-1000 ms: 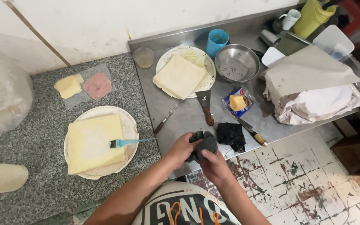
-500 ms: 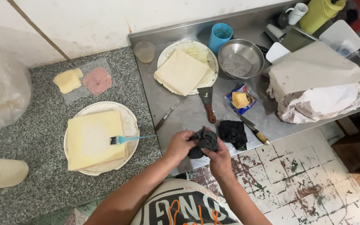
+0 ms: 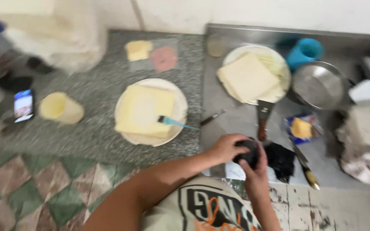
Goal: Brushing pastry sheets with a liquid wash and layering them with ham and cheese slices.
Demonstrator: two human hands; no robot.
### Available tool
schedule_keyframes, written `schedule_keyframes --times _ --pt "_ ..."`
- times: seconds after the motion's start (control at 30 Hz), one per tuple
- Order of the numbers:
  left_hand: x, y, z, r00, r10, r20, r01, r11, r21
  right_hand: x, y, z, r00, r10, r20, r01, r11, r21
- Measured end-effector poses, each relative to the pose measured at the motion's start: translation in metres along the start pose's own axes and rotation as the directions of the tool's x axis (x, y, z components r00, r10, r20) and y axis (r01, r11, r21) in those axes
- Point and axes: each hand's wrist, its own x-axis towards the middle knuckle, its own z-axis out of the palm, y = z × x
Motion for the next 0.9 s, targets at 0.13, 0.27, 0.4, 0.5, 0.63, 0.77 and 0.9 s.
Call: schedule_keyframes --times 0.13,0.27,0.4,0.5,0.63,0.77,0.9 --pt "-0.019 0.065 -0.039 0.984 -0.145 0.103 0.142 0.989 0.037 0.009 0.012 0.004 0.986 0.164 0.017 -0.158 0.914 0.375" --pt "-0.024 0.057 -0.055 0.999 -0.023 -0.031 0.032 0.949 0.312 0.010 -0.015 0.016 0.986 0.148 -0.074 -0.139 0.983 0.120" --pt "-0.048 0.059 -0.104 0.999 0.022 -0.050 -0.014 0.988 0.155 0.053 0.011 0.009 0.995 0.093 0.039 -0.052 0.802 -0.595" --pt "-0.092 0.028 -0.141 0.993 -0.063 -0.097 0.071 0.995 0.077 0.072 0.036 0.016 0.920 -0.210 0.332 0.392 0.535 -0.748" --pt "-0.172 0.019 -0.196 0.819 -0.557 -0.139 0.548 0.830 -0.101 0.093 0.031 0.080 0.725 -0.427 0.541 0.688 0.479 -0.545" --pt "-0.267 -0.093 -0.231 0.753 -0.473 -0.458 0.373 0.880 -0.294 0.099 0.036 0.156 0.645 -0.246 0.724 0.743 0.421 -0.520" --pt "-0.337 -0.213 -0.309 0.601 -0.492 -0.630 0.443 0.861 -0.250 0.092 0.026 0.199 0.766 -0.055 0.641 0.617 0.345 -0.708"
